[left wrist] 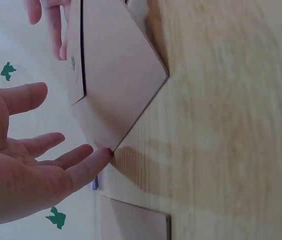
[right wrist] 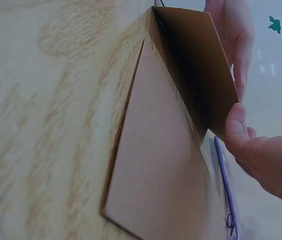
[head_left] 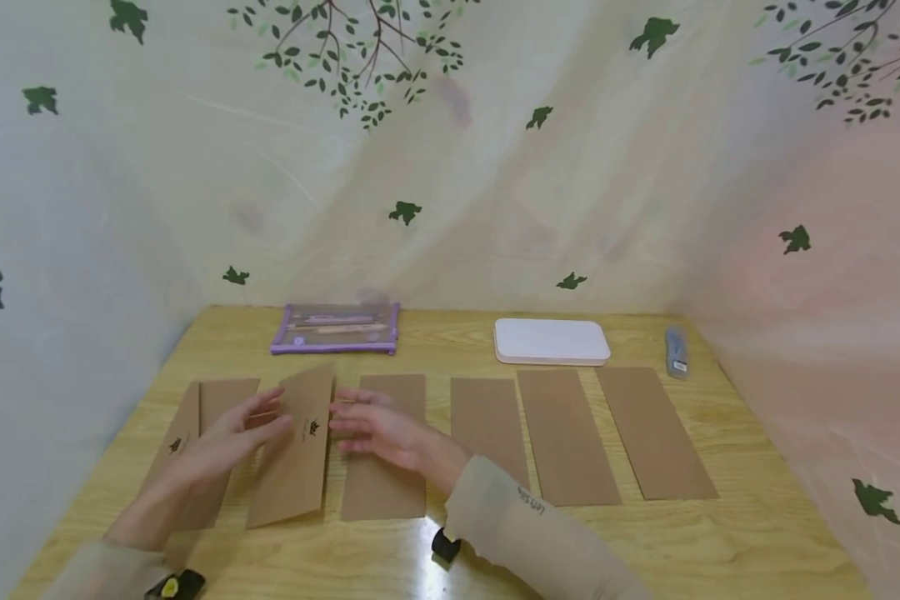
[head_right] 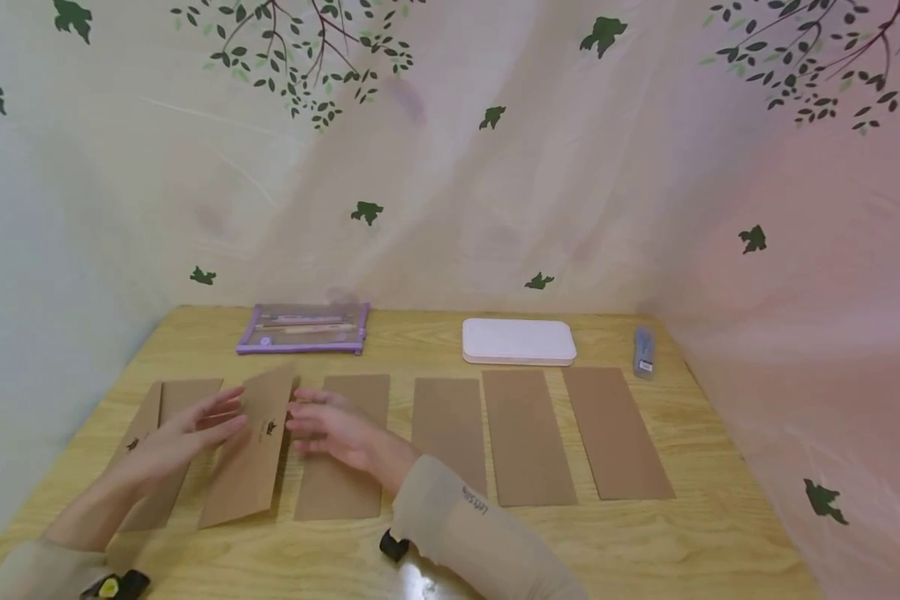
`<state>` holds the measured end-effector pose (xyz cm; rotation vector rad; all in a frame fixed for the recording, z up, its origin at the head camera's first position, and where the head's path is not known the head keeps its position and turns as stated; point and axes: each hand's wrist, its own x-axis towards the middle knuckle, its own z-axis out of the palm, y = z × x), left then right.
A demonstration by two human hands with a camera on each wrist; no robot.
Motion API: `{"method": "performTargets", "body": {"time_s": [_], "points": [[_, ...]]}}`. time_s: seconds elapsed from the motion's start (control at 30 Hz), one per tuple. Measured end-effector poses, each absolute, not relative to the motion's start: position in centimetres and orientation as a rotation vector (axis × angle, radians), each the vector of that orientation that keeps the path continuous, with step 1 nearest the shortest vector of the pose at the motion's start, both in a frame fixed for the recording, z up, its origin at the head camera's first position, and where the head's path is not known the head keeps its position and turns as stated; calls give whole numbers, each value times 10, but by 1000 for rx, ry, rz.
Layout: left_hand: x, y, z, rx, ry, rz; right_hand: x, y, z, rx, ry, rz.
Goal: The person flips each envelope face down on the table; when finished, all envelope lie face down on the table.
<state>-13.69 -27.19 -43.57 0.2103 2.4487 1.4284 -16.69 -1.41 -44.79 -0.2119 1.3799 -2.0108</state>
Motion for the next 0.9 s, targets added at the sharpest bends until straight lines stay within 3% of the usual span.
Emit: {"method": "performTargets", "body": {"time_s": [0.9], "points": [[-149, -259, -428, 224, 2095, 1624, -169, -17, -440, -284, 1208, -2065]]}}
